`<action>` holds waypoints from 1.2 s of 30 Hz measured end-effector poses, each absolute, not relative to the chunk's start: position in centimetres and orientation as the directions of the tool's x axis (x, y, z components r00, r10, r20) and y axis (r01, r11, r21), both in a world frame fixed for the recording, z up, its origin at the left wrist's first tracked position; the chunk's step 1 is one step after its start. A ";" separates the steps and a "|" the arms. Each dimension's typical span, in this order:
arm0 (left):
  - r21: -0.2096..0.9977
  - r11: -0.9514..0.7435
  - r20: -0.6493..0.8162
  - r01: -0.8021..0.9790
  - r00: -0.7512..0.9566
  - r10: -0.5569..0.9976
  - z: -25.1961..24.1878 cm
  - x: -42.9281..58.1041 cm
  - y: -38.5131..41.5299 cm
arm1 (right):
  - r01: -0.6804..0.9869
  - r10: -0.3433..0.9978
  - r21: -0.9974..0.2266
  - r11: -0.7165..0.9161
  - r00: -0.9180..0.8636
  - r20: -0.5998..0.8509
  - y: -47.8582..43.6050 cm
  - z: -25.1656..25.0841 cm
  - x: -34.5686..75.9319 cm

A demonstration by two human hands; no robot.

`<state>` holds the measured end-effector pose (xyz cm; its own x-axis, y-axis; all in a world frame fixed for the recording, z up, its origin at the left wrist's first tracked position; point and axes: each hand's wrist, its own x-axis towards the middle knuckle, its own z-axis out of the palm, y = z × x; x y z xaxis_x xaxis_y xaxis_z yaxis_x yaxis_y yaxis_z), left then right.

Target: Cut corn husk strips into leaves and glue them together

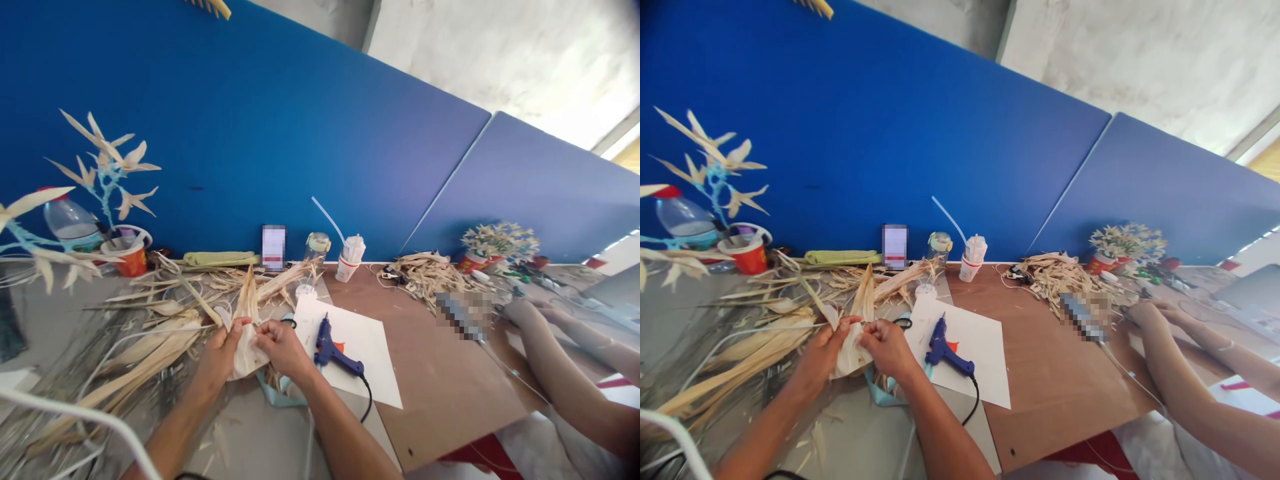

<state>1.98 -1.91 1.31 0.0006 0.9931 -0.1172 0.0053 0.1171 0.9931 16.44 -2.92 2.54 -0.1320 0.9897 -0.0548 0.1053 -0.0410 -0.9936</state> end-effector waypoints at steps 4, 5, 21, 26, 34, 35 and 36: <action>0.994 0.105 -0.106 0.006 0.021 0.994 0.9 1.5 -1.5 | -0.117 0.957 -0.982 -0.148 -0.269 -0.112 -2.7 2.3 17.0; 0.996 0.092 -0.092 0.007 0.019 0.996 0.8 1.5 -1.5 | -0.122 0.950 -0.980 -0.157 -0.291 -0.116 -2.7 2.3 17.0; 0.999 0.019 -0.020 0.047 0.017 1.000 0.2 1.6 -1.6 | -0.048 0.872 -0.963 -0.265 -0.439 -0.218 -3.5 3.4 17.9; 0.996 -0.016 0.013 0.090 0.034 0.999 0.5 1.5 -1.6 | -0.156 0.855 -0.940 -0.304 -0.479 -0.197 -3.4 3.0 17.7; 0.998 0.006 -0.008 0.063 0.032 0.999 0.8 1.5 -1.7 | -0.203 0.840 -0.926 -0.317 -0.513 -0.175 -3.3 2.6 17.5; 0.998 0.009 -0.011 0.060 0.029 1.000 0.7 1.4 -1.6 | -0.201 0.849 -0.929 -0.309 -0.498 -0.175 -3.3 2.6 17.4; 0.998 0.014 -0.015 0.062 0.008 1.000 0.7 1.4 -1.6 | -0.201 0.865 -0.935 -0.292 -0.473 -0.168 -3.3 2.6 17.4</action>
